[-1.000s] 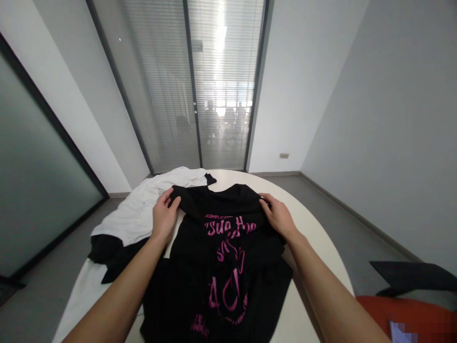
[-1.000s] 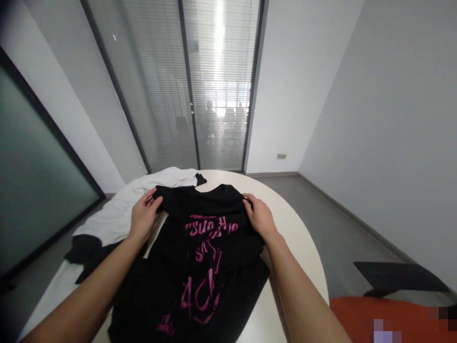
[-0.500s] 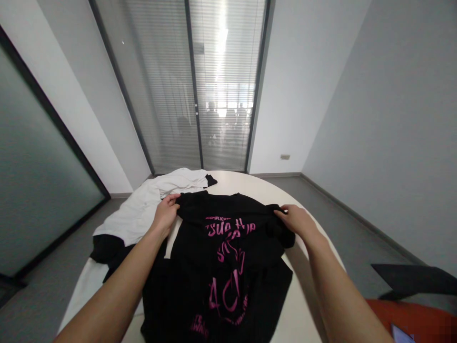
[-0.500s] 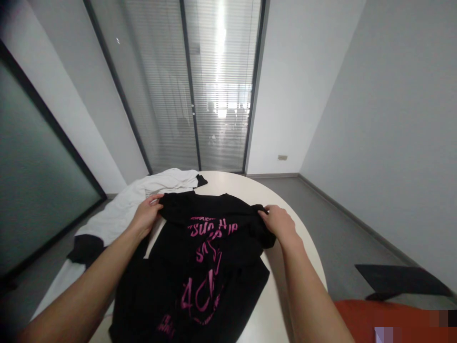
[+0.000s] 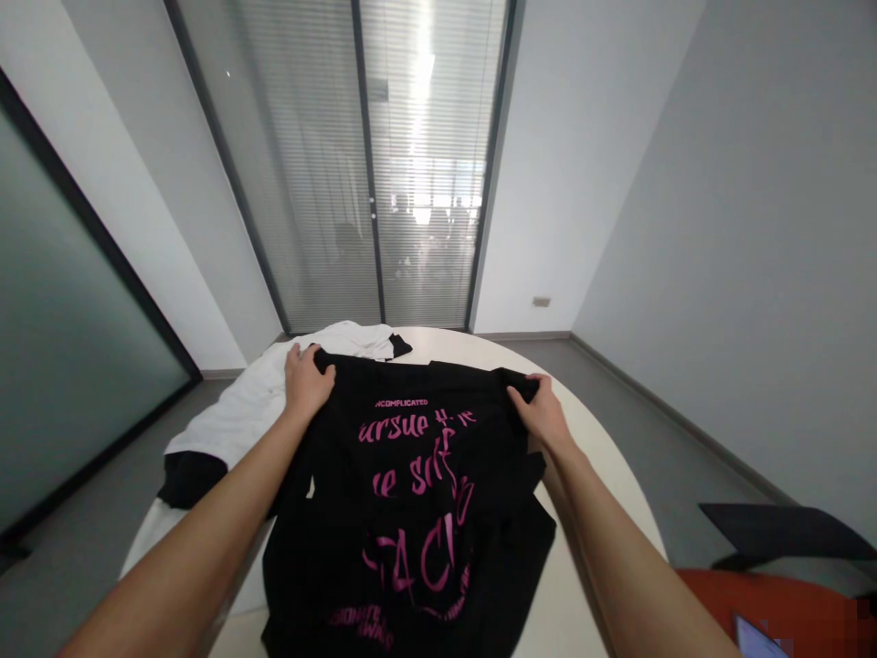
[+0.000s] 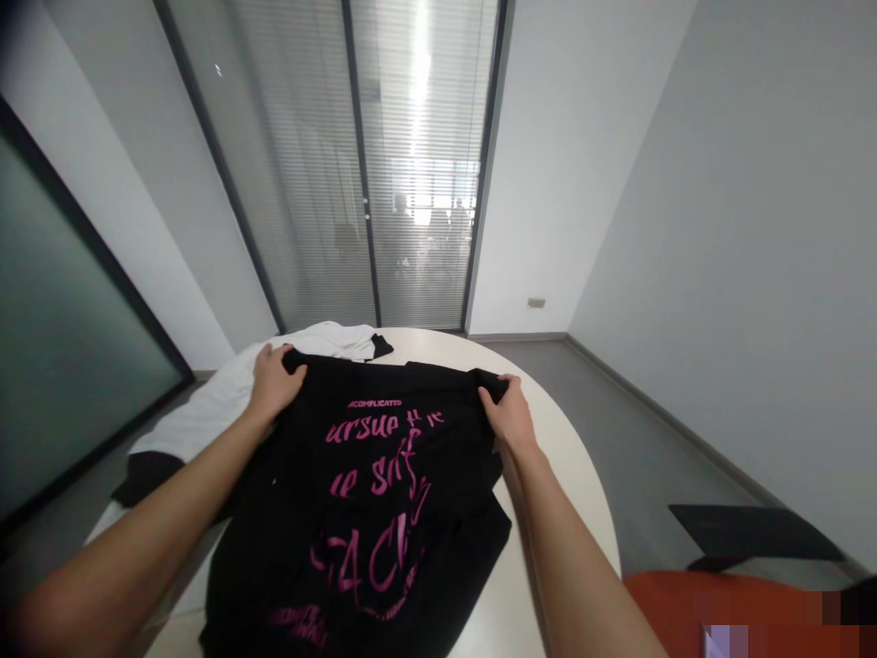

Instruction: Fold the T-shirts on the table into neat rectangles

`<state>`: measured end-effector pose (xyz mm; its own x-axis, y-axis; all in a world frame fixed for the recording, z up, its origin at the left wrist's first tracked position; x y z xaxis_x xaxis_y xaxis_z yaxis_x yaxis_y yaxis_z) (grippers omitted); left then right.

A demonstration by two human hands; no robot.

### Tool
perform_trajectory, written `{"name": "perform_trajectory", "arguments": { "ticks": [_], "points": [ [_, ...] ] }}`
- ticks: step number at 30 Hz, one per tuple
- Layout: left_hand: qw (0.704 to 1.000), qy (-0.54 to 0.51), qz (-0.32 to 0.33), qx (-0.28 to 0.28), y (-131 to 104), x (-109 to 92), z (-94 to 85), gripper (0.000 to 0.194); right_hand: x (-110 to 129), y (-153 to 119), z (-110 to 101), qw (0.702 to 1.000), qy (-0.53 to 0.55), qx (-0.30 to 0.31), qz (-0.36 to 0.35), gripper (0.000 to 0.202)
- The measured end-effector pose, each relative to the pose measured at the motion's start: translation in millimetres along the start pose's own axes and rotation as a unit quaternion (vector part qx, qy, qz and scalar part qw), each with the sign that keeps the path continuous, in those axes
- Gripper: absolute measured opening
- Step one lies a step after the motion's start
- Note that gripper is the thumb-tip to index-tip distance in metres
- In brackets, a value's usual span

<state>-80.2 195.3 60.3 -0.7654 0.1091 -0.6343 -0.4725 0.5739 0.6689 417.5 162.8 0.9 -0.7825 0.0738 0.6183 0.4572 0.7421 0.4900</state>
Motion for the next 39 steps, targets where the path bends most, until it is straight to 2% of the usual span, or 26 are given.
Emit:
{"name": "perform_trajectory", "arguments": {
  "ticks": [2, 4, 6, 8, 10, 11, 15, 17, 19, 21, 23, 25, 28, 34, 37, 39],
  "points": [
    [0.989, 0.059, 0.126, 0.045, -22, -30, 10.1, 0.05, -6, -2, 3, 0.998, -0.066, 0.016, 0.015, 0.045],
    [0.962, 0.092, 0.201, 0.159, -53, -48, 31.8, 0.05, -14, -2, -1, 0.991, -0.127, 0.021, 0.034, 0.036],
    [0.935, 0.128, 0.205, 0.26, -82, -47, 48.4, 0.057, -19, 1, -11, 0.986, -0.165, -0.009, 0.031, 0.03],
    [0.919, 0.159, 0.202, 0.3, -101, -44, 54.7, 0.063, -17, 6, -24, 0.981, -0.181, -0.065, 0.004, 0.023],
    [0.911, 0.159, 0.222, 0.31, -113, -46, 56.3, 0.054, -8, 9, -28, 0.981, -0.167, -0.094, -0.04, 0.018],
    [0.908, 0.151, 0.234, 0.314, -117, -48, 56.5, 0.047, -2, 9, -25, 0.983, -0.148, -0.091, -0.066, 0.022],
    [0.899, 0.138, 0.266, 0.32, -123, -53, 55.1, 0.032, 31, -1, 0, 0.985, -0.032, -0.033, -0.164, 0.037],
    [0.9, 0.138, 0.278, 0.308, -121, -55, 52.9, 0.026, 49, -14, 14, 0.976, 0.013, 0.018, -0.219, 0.047],
    [0.899, 0.137, 0.292, 0.297, -121, -57, 51.4, 0.023, 66, -32, 31, 0.953, 0.037, 0.101, -0.282, 0.052],
    [0.895, 0.133, 0.308, 0.295, -123, -58, 51.0, 0.023, 80, -52, 42, 0.924, 0.049, 0.185, -0.331, 0.042],
    [0.894, 0.125, 0.315, 0.292, -125, -60, 49.7, 0.024, 90, -65, 45, 0.901, 0.069, 0.239, -0.357, 0.028],
    [0.898, 0.116, 0.31, 0.29, -125, -62, 47.0, 0.022, 98, -69, 42, 0.895, 0.081, 0.256, -0.356, 0.018],
    [0.905, 0.1, 0.288, 0.296, -124, -69, 39.8, 0.016, 101, -68, 39, 0.906, 0.048, 0.264, -0.328, 0.011],
    [0.867, 0.078, 0.258, 0.418, -135, -84, 37.3, 0.005, 91, -68, 45, 0.914, -0.038, 0.305, -0.267, 0.03],
    [0.89, 0.077, 0.196, 0.404, -124, -80, 37.7, 0.019, 87, -66, 46, 0.917, -0.072, 0.296, -0.256, 0.032],
    [0.911, 0.088, 0.157, 0.371, -116, -73, 38.7, 0.03, 86, -63, 46, 0.923, -0.082, 0.285, -0.245, 0.045]
  ]
}}
Point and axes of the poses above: each hand's wrist, its own y-axis towards the middle knuckle, its own z-axis out of the palm, x = y × z, the point moved 10 cm from there along y, towards the middle knuckle, and after that the axes turned 15 degrees about -x, right-handed, at the moved point
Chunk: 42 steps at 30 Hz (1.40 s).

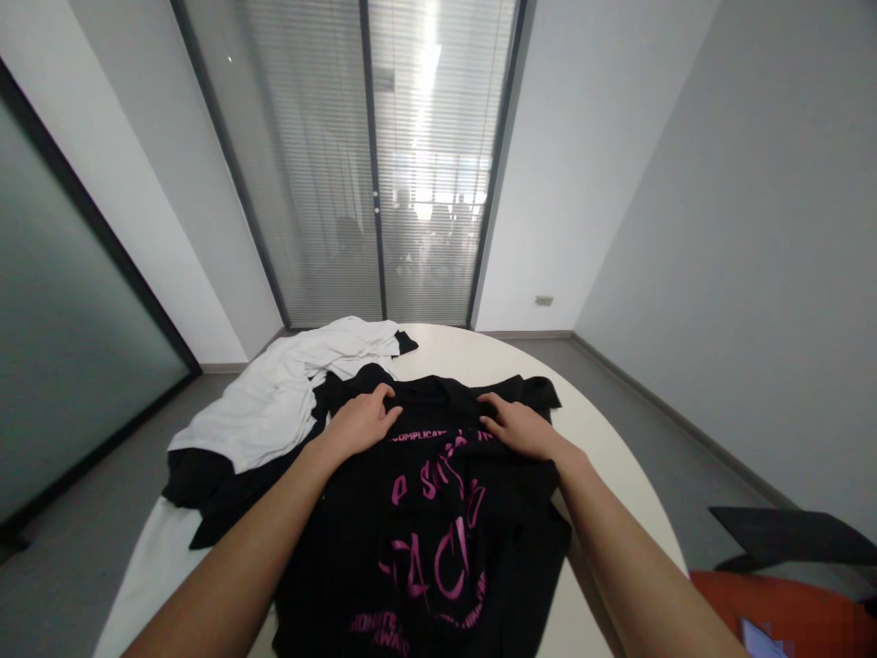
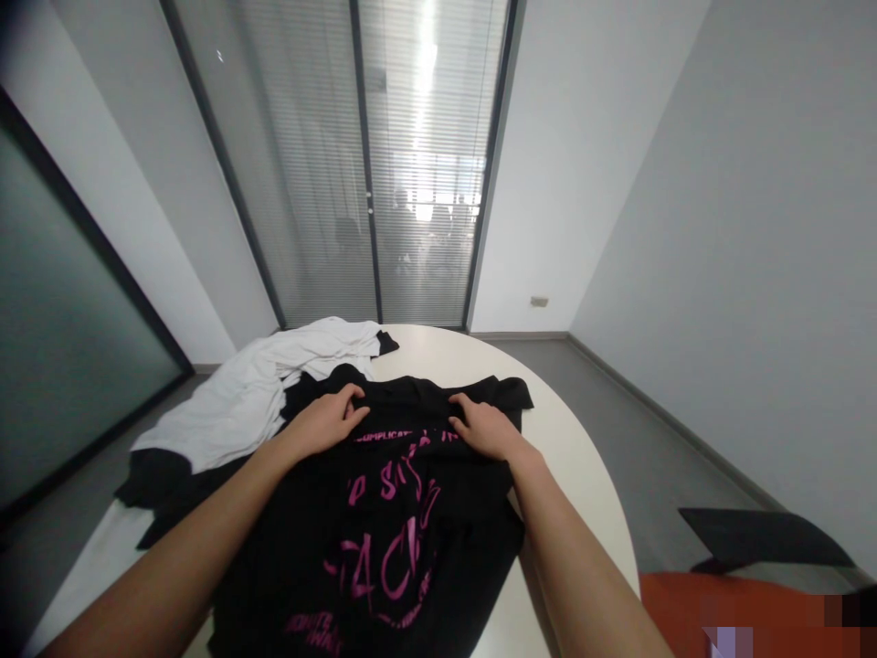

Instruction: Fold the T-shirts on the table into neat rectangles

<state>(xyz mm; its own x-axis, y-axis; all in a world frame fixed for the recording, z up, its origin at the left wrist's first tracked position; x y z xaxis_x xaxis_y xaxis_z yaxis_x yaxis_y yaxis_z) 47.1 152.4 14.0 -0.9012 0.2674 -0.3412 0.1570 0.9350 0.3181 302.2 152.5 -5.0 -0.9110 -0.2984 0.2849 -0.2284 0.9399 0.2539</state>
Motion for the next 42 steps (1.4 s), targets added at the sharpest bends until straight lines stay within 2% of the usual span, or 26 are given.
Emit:
{"name": "perform_trajectory", "arguments": {
  "ticks": [3, 7, 10, 12, 15, 19, 23, 27, 29, 32, 34, 36, 38, 40, 42],
  "points": [
    [0.997, 0.044, -0.054, -0.02, 2, 14, 5.2, 0.052, -7, 8, -5, 0.999, 0.008, -0.011, 0.038, 0.056],
    [0.992, 0.088, -0.092, -0.024, 1, 25, 14.5, 0.06, -12, 35, -11, 0.999, -0.02, -0.022, 0.039, 0.04],
    [0.987, 0.096, -0.126, -0.036, 2, 33, 16.1, 0.065, -23, 58, -17, 0.996, -0.042, -0.067, 0.049, 0.034],
    [0.983, 0.099, -0.146, -0.044, 3, 37, 15.5, 0.071, -31, 67, -15, 0.994, -0.042, -0.084, 0.058, 0.033],
    [0.98, 0.096, -0.167, -0.057, 5, 42, 14.1, 0.079, -36, 73, 1, 0.996, -0.035, -0.063, 0.047, 0.033],
    [0.974, 0.024, -0.212, -0.068, 10, 57, 17.3, 0.086, -39, 74, 19, 0.997, -0.042, -0.031, 0.049, 0.03],
    [0.967, -0.08, -0.232, -0.072, 17, 74, 26.1, 0.08, -49, 73, 15, 0.992, -0.046, -0.049, 0.108, 0.025],
    [0.962, -0.13, -0.226, -0.084, 21, 80, 29.2, 0.074, -65, 68, -10, 0.966, -0.07, -0.145, 0.201, 0.034],
    [0.961, -0.146, -0.218, -0.087, 20, 78, 28.8, 0.078, -69, 66, -16, 0.957, -0.072, -0.175, 0.218, 0.036],
    [0.963, -0.156, -0.196, -0.102, 20, 70, 22.2, 0.075, -61, 69, -1, 0.976, -0.059, -0.125, 0.169, 0.038],
    [0.964, -0.151, -0.18, -0.122, 21, 66, 13.9, 0.063, -53, 72, 7, 0.986, -0.057, -0.095, 0.128, 0.043],
    [0.966, -0.128, -0.164, -0.156, 25, 66, 2.3, 0.047, -47, 74, 8, 0.988, -0.059, -0.1, 0.1, 0.044],
    [0.968, -0.076, -0.14, -0.192, 32, 68, -9.4, 0.04, -40, 76, 8, 0.991, -0.041, -0.106, 0.074, 0.042],
    [0.975, -0.018, -0.119, -0.188, 41, 72, -11.4, 0.043, -34, 77, 14, 0.995, -0.011, -0.084, 0.048, 0.04],
    [0.983, 0.008, -0.11, -0.146, 51, 78, -3.5, 0.048, -33, 77, 21, 0.997, 0.001, -0.061, 0.044, 0.041]
  ]
}}
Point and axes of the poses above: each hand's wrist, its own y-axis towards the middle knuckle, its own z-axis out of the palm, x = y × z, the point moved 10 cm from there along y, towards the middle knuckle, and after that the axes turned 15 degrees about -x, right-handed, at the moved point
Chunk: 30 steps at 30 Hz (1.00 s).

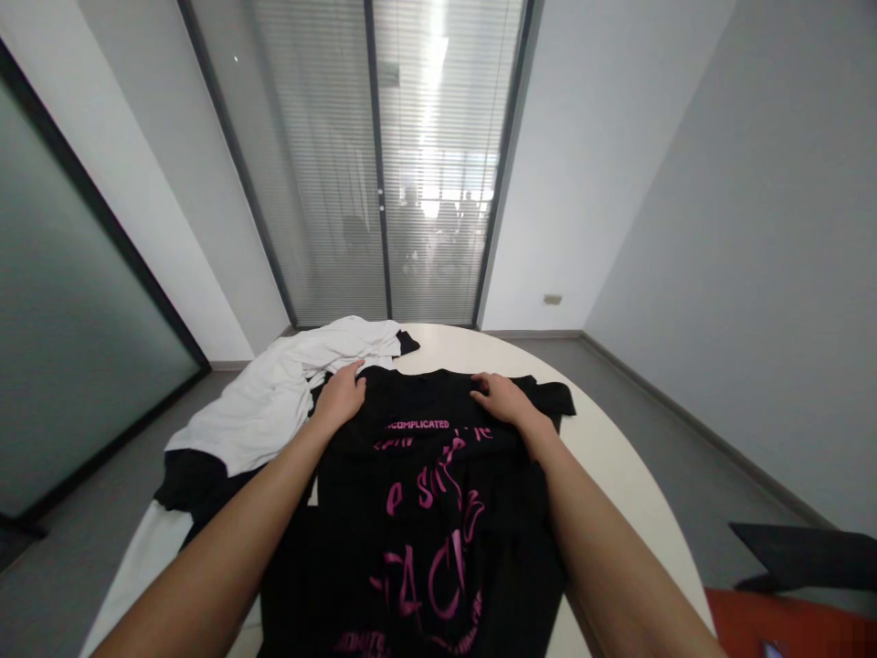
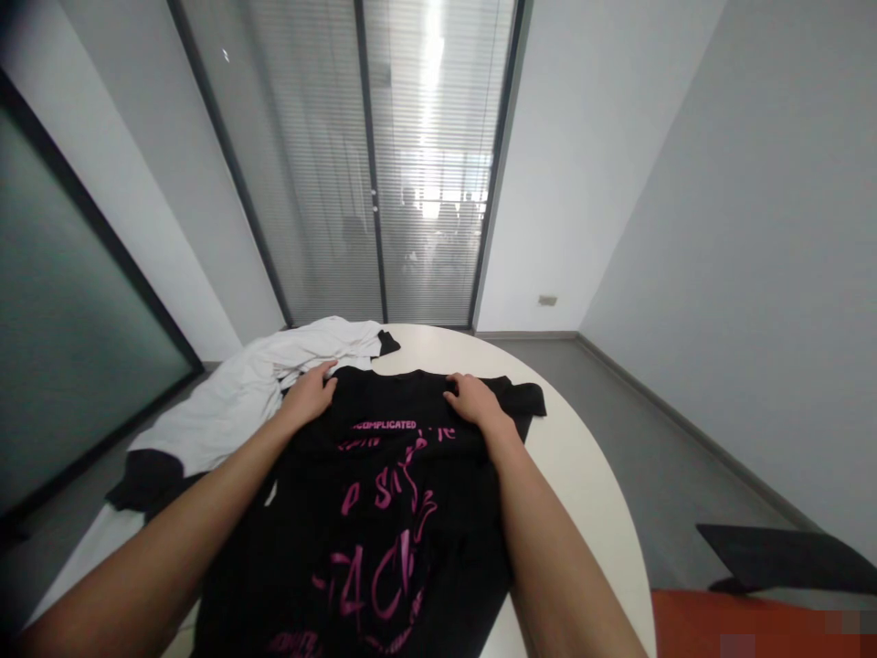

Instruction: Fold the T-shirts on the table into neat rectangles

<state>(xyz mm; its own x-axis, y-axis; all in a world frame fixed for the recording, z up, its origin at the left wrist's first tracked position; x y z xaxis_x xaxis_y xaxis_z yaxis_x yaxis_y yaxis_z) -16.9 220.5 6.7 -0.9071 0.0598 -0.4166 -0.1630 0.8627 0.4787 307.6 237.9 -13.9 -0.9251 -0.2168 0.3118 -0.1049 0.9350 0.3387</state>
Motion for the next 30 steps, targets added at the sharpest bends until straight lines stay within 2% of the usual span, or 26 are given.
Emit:
{"name": "perform_trajectory", "arguments": {
  "ticks": [4, 7, 9, 18, 21, 23, 26, 28, 30],
  "points": [
    [0.997, -0.001, 0.016, 0.074, 11, 4, 18.0, 0.044, -12, -1, 4, 0.999, -0.019, 0.009, 0.041, 0.045],
    [0.993, -0.004, 0.038, 0.115, 15, -1, 24.9, 0.025, -21, -1, 3, 0.997, -0.028, -0.004, 0.069, 0.044],
    [0.992, 0.0, 0.042, 0.118, 19, -4, 24.4, 0.017, -24, -1, 2, 0.997, -0.034, -0.012, 0.069, 0.045],
    [1.0, 0.002, -0.021, 0.014, 45, -10, -8.8, 0.027, -13, -2, 7, 0.997, -0.06, 0.031, 0.024, 0.049],
    [0.998, -0.038, -0.012, -0.047, 55, -18, -21.0, 0.027, -7, -4, 9, 0.998, -0.051, 0.035, 0.018, 0.054],
    [0.994, -0.08, 0.022, -0.075, 59, -26, -22.3, 0.03, -7, -6, 10, 0.999, -0.032, 0.028, 0.022, 0.057],
    [0.988, -0.102, 0.088, -0.072, 59, -37, -11.0, 0.041, -11, -7, 10, 0.999, -0.015, 0.006, 0.037, 0.053],
    [0.99, -0.071, 0.119, -0.023, 53, -38, 6.4, 0.047, -9, -7, 5, 0.999, -0.023, -0.012, 0.026, 0.048],
    [0.988, -0.021, 0.149, 0.037, 42, -38, 23.8, 0.044, -4, -6, -1, 0.998, -0.051, -0.022, 0.012, 0.044]
  ]
}}
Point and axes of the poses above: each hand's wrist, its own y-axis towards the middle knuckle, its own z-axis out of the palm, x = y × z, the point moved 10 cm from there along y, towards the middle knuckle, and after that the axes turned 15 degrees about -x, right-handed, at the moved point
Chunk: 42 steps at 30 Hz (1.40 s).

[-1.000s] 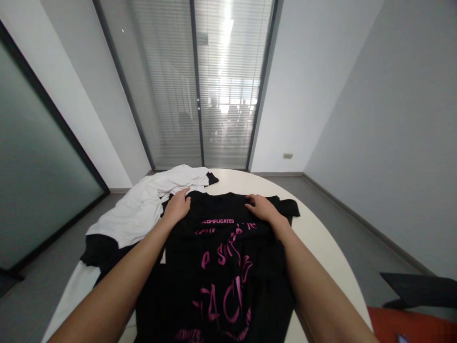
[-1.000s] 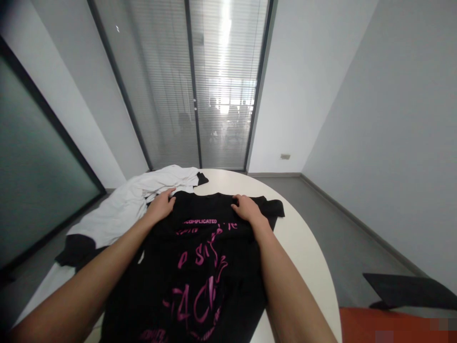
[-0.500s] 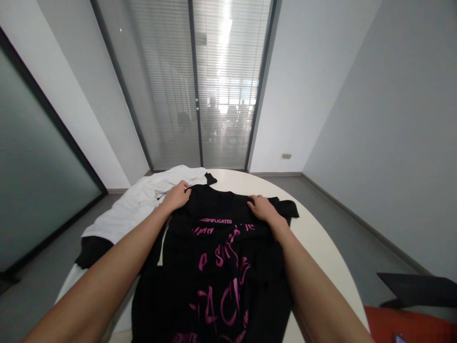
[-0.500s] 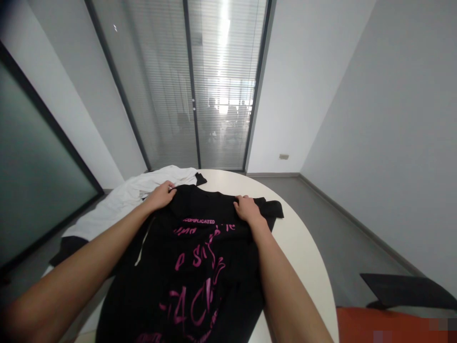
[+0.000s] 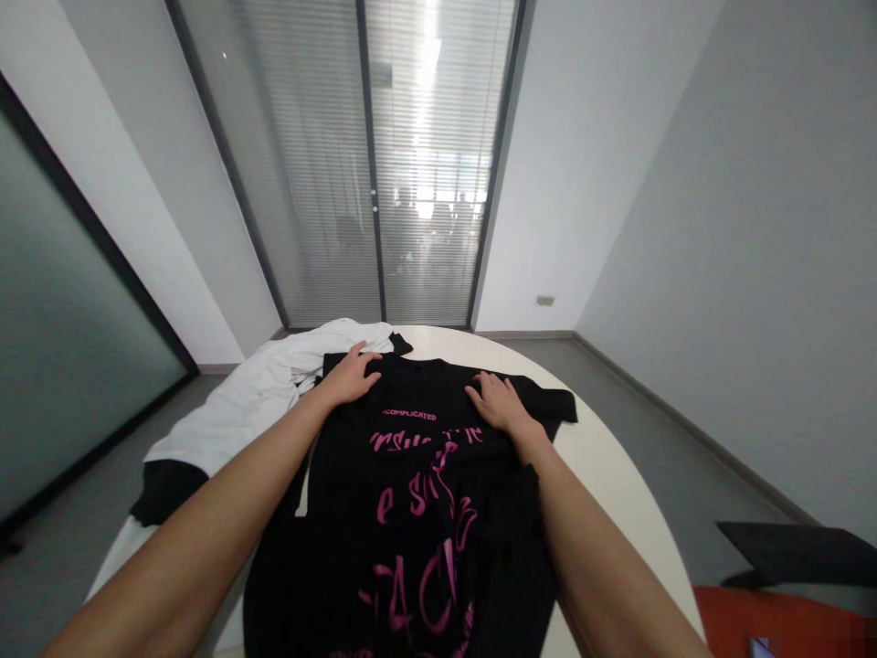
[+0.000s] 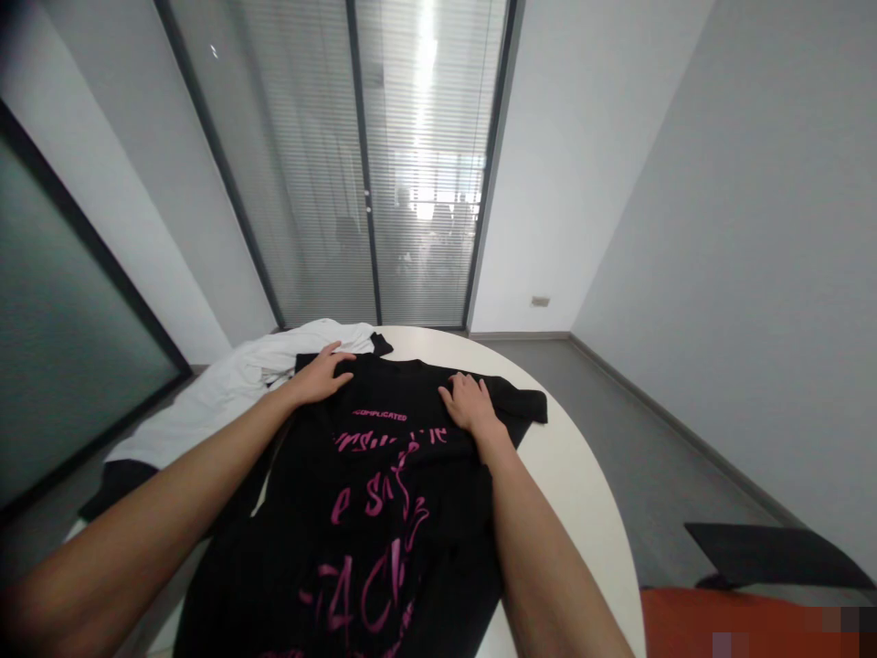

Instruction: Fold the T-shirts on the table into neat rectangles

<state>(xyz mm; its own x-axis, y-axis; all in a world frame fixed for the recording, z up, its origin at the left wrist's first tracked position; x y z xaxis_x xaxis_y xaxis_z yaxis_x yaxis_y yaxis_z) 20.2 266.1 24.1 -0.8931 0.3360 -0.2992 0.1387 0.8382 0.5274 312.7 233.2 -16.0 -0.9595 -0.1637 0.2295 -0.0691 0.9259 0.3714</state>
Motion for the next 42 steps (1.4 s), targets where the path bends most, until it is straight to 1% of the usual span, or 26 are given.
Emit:
{"name": "perform_trajectory", "arguments": {
  "ticks": [2, 4, 5, 7, 9, 12, 15, 17, 19, 21, 23, 25, 27, 28, 30, 32, 34, 37, 39, 42],
  "points": [
    [0.998, 0.045, 0.03, 0.04, -11, -5, 9.8, 0.038, 3, 2, -8, 0.999, -0.038, -0.002, 0.005, 0.043],
    [0.994, 0.081, 0.06, 0.047, -21, -12, 12.0, 0.037, 5, 2, -12, 0.998, -0.062, 0.016, 0.029, 0.049],
    [0.992, 0.089, 0.07, 0.048, -25, -16, 12.9, 0.038, 5, 0, -10, 0.996, -0.064, 0.036, 0.046, 0.055],
    [0.991, 0.094, 0.072, 0.065, -35, -19, 17.7, 0.042, 4, -6, 2, 0.991, -0.058, 0.089, 0.078, 0.069],
    [0.989, 0.11, 0.055, 0.082, -42, -15, 23.0, 0.046, 2, -14, 17, 0.985, -0.051, 0.131, 0.101, 0.08],
    [0.986, 0.145, 0.041, 0.072, -46, -6, 23.2, 0.046, 0, -17, 33, 0.985, -0.041, 0.138, 0.095, 0.085],
    [0.984, 0.164, 0.041, 0.058, -47, -3, 17.2, 0.047, -3, -12, 36, 0.989, -0.018, 0.127, 0.07, 0.081],
    [0.984, 0.169, 0.03, 0.057, -50, -4, 11.3, 0.049, -5, -5, 27, 0.992, 0.007, 0.111, 0.053, 0.07],
    [0.984, 0.17, 0.015, 0.055, -54, -8, 3.6, 0.052, -13, 2, 11, 0.995, 0.024, 0.085, 0.048, 0.054],
    [0.983, 0.175, 0.002, 0.054, -60, -16, -4.5, 0.054, -32, 7, -8, 0.995, 0.008, 0.06, 0.075, 0.043],
    [0.983, 0.178, -0.007, 0.051, -67, -26, -12.8, 0.053, -60, 6, -25, 0.991, -0.031, 0.04, 0.127, 0.038],
    [0.987, 0.155, -0.005, 0.044, -74, -43, -20.1, 0.051, -92, -2, -40, 0.977, -0.079, 0.022, 0.199, 0.04],
    [0.995, 0.084, 0.029, 0.05, -82, -68, -21.7, 0.052, -124, -14, -52, 0.954, -0.123, 0.011, 0.274, 0.044],
    [0.995, 0.037, 0.059, 0.066, -88, -84, -19.4, 0.055, -136, -20, -55, 0.943, -0.135, 0.01, 0.303, 0.046],
    [0.985, -0.039, 0.12, 0.119, -105, -111, -10.4, 0.061, -152, -29, -55, 0.932, -0.135, 0.02, 0.335, 0.049],
    [0.969, -0.065, 0.158, 0.18, -124, -126, 2.4, 0.066, -158, -33, -50, 0.932, -0.115, 0.036, 0.343, 0.049],
    [0.959, -0.058, 0.175, 0.214, -137, -129, 12.6, 0.07, -161, -34, -49, 0.933, -0.096, 0.028, 0.346, 0.044],
    [0.957, -0.044, 0.189, 0.217, -146, -129, 18.6, 0.072, -163, -32, -53, 0.931, -0.086, -0.005, 0.354, 0.036],
    [0.957, -0.04, 0.193, 0.212, -146, -128, 19.5, 0.073, -161, -30, -58, 0.931, -0.076, -0.022, 0.357, 0.038],
    [0.962, -0.029, 0.186, 0.197, -143, -127, 19.1, 0.077, -152, -26, -69, 0.931, -0.061, -0.065, 0.354, 0.044]
  ]
}}
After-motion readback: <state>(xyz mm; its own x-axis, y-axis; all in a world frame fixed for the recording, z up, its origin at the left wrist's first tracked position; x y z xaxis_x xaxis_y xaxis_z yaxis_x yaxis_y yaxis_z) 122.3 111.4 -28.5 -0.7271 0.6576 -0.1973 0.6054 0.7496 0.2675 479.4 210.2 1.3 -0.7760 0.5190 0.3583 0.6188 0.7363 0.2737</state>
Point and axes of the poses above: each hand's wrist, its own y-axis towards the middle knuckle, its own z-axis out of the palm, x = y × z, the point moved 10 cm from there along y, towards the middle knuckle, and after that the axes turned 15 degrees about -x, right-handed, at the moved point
